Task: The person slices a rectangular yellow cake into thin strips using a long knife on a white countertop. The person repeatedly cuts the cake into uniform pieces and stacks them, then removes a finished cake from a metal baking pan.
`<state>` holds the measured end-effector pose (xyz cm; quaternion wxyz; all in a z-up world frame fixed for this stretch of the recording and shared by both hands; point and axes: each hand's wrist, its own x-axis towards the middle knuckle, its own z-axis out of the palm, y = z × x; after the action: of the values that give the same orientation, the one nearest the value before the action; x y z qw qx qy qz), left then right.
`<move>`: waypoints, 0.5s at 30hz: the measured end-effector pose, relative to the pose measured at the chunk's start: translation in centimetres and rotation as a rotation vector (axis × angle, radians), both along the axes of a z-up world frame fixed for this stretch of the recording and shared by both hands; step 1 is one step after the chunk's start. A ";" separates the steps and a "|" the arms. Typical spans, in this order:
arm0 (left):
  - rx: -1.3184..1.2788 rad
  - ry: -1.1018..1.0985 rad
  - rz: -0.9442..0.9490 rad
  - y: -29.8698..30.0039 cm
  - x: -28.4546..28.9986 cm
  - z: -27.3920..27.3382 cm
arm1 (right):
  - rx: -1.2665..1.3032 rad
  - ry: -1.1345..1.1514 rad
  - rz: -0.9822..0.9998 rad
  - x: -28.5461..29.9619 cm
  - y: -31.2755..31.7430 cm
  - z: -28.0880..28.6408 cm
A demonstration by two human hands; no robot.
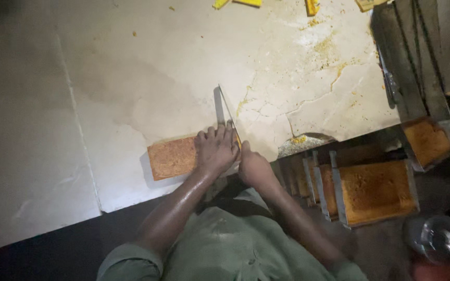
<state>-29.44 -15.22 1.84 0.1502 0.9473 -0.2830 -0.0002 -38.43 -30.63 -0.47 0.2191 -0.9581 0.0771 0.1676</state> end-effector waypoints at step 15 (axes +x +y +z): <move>0.096 -0.008 -0.078 -0.4 -0.1 -1.2 | 0.176 0.032 -0.030 -8.4 -1.4 -7.6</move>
<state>-29.55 -15.61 0.62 0.1035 0.9417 -0.3198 -0.0158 -46.84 -31.99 -8.05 0.3036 -0.9311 0.0799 0.1856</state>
